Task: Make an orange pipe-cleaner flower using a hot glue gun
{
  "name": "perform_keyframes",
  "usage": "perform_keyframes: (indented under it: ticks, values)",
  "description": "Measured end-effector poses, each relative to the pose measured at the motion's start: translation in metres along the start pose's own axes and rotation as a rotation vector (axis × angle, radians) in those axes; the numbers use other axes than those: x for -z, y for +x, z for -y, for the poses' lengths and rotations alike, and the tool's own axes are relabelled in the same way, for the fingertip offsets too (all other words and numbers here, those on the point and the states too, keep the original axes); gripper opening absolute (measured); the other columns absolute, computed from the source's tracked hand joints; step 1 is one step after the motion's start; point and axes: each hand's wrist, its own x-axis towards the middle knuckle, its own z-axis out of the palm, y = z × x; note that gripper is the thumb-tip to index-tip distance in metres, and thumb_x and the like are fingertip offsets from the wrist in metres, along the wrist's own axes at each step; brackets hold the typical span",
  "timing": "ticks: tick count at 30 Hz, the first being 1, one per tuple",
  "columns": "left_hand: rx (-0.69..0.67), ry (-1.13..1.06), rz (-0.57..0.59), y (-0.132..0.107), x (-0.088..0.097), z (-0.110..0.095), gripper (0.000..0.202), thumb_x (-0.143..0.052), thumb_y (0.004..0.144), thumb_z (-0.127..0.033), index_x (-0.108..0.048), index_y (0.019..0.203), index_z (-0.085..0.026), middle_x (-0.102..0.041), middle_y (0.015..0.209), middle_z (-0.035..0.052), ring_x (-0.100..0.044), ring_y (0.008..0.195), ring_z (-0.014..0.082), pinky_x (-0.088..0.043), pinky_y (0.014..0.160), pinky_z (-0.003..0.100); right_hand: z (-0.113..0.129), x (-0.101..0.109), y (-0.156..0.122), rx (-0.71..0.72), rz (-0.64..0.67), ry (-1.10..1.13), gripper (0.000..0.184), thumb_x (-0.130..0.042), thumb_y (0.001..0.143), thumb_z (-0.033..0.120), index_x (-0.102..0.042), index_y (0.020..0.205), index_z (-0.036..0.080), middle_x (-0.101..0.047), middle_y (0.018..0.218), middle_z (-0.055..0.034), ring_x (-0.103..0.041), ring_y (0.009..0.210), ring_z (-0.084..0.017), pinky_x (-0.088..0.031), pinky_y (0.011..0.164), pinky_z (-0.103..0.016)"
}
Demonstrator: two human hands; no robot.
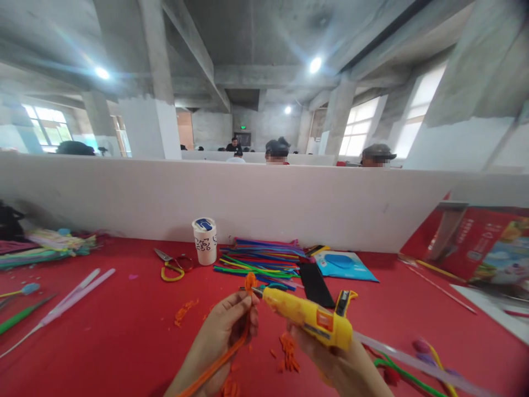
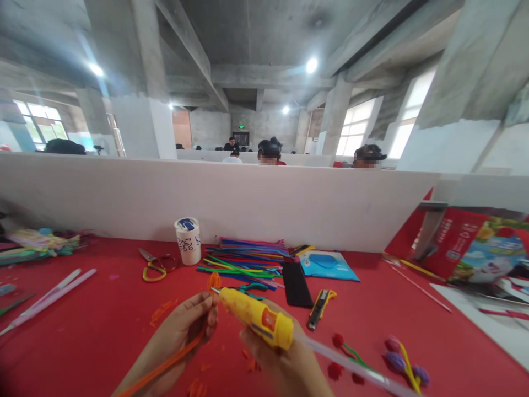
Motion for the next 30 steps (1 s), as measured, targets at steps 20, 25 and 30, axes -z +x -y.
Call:
perform_keyframes:
  ticks: [20, 25, 30]
  values:
    - [-0.027, 0.018, 0.033, 0.006, 0.001, 0.003, 0.018, -0.071, 0.062, -0.027, -0.063, 0.067, -0.012, -0.063, 0.051, 0.0008, -0.053, 0.039, 0.0071, -0.032, 0.039, 0.015, 0.000, -0.009, -0.003, 0.012, -0.045, -0.106, 0.037, -0.054, 0.067, 0.051, -0.061, 0.071, 0.014, -0.055, 0.055, -0.0013, -0.048, 0.050, -0.013, -0.041, 0.046, -0.021]
    - [-0.032, -0.002, 0.048, 0.005, 0.001, 0.003, 0.016, -0.070, 0.062, -0.025, -0.064, 0.067, -0.012, -0.064, 0.052, 0.0016, -0.053, 0.040, 0.0070, -0.032, 0.040, 0.015, 0.002, -0.012, -0.004, -0.028, -0.064, -0.080, 0.038, -0.056, 0.065, 0.053, -0.058, 0.068, 0.014, -0.051, 0.053, -0.0001, -0.045, 0.048, -0.011, -0.040, 0.044, -0.020]
    - [-0.041, -0.020, 0.076, 0.005, 0.001, 0.003, 0.014, -0.070, 0.063, -0.024, -0.064, 0.065, -0.012, -0.065, 0.052, 0.0022, -0.054, 0.040, 0.0073, -0.033, 0.041, 0.016, 0.008, -0.012, -0.004, -0.040, -0.062, -0.060, 0.036, -0.057, 0.063, 0.051, -0.055, 0.064, 0.016, -0.044, 0.049, 0.0029, -0.039, 0.044, -0.009, -0.036, 0.042, -0.019]
